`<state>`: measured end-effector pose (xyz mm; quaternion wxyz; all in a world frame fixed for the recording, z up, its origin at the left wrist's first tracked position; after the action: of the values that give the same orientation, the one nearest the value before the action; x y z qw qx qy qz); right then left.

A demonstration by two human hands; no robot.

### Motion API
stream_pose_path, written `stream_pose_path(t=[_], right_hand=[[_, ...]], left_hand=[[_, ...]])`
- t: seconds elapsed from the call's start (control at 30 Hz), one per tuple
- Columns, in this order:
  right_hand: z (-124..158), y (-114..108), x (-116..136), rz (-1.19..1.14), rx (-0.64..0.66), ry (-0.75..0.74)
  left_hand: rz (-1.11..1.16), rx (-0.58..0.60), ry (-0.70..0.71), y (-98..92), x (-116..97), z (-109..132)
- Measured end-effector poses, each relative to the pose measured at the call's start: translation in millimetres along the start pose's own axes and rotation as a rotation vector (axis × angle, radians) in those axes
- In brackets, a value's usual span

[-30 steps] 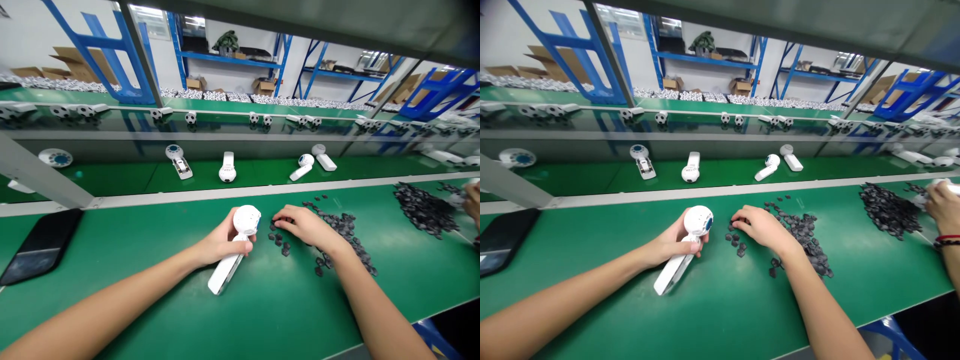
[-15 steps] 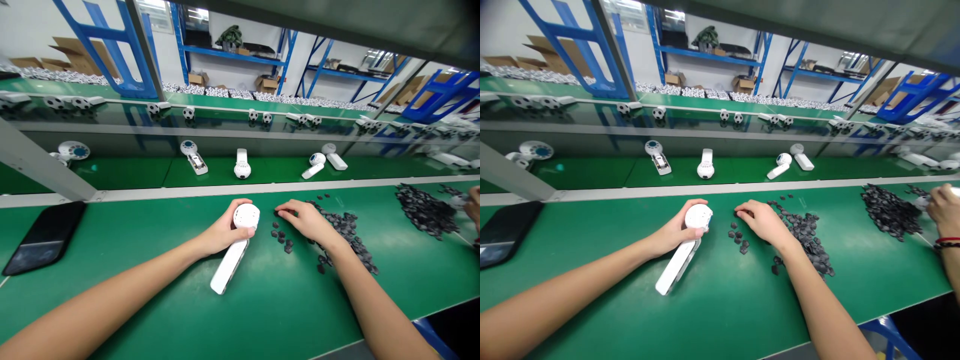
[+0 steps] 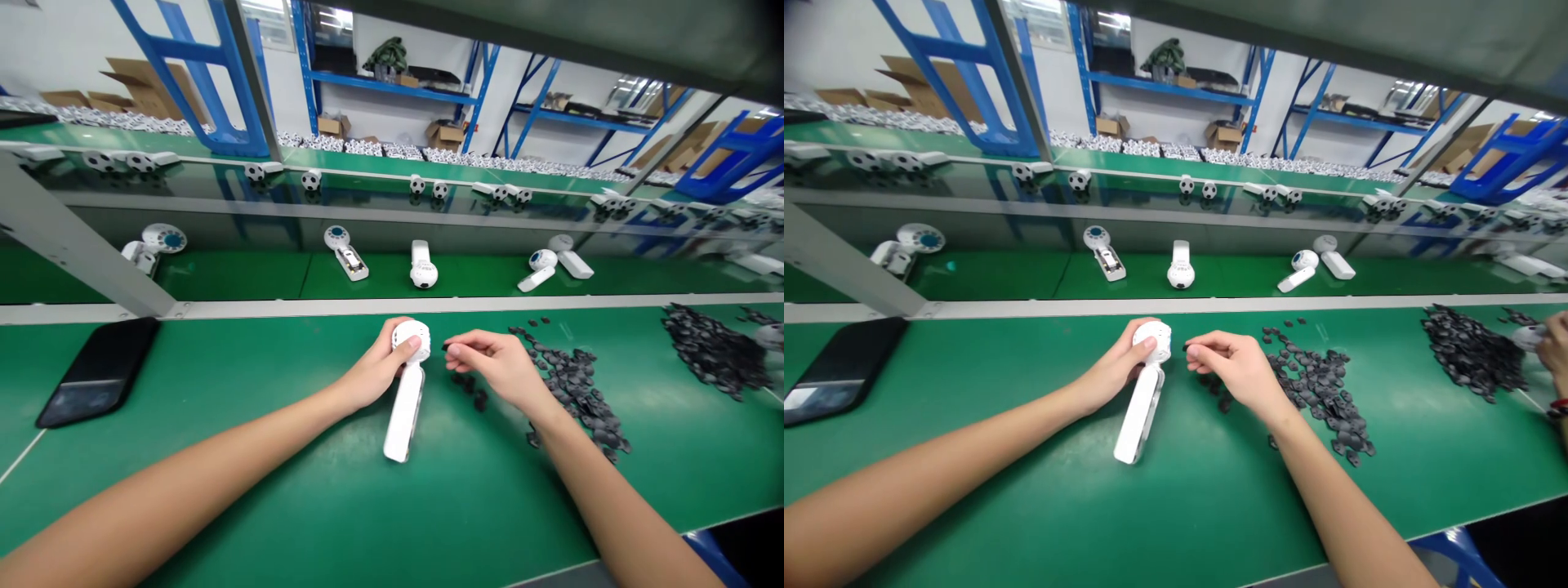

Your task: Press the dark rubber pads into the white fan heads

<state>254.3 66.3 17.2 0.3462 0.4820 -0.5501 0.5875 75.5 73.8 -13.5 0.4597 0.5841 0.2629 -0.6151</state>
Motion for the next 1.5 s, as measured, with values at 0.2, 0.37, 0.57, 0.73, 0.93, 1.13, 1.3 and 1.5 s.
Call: stream_pose_path(t=[0.2, 0.37, 0.57, 0.73, 0.93, 1.13, 1.3, 1.5], right_hand=[[12, 31, 17, 0.002, 0.009, -0.096], [14, 34, 28, 0.181, -0.080, -0.233], [13, 34, 27, 0.223, -0.104, -0.285], [14, 36, 23, 0.224, -0.085, -0.301], [16, 41, 32, 0.336, -0.059, -0.382], [16, 36, 33, 0.167, -0.070, -0.344], [18, 38, 23, -0.074, -0.054, -0.243], [12, 37, 18, -0.120, -0.049, -0.216]], left_hand=[[0.009, 0.046, 0.009, 4.8, 2, 0], [-0.181, -0.034, 0.102, 1.3, -9, 5], [-0.241, -0.051, 0.137, 8.3, -15, 7], [-0.248, -0.092, 0.131, 7.6, -15, 7], [-0.227, -0.067, 0.175, 7.5, -16, 8], [-0.284, -0.061, 0.165, 7.9, -16, 8], [-0.315, -0.006, 0.200, 13.2, -19, 11], [-0.265, 0.036, 0.189, 13.2, -15, 9]])
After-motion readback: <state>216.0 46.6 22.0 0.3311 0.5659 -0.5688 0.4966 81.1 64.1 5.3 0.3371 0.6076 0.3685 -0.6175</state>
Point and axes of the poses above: each hand's wrist, its own z-axis away from the middle knuckle, its own y-axis out of the palm, x = y × z, the point moved 9 cm from there along -z, towards the middle knuckle, and after that the axes turned 5 degrees about -y, right-handed, at the moved point
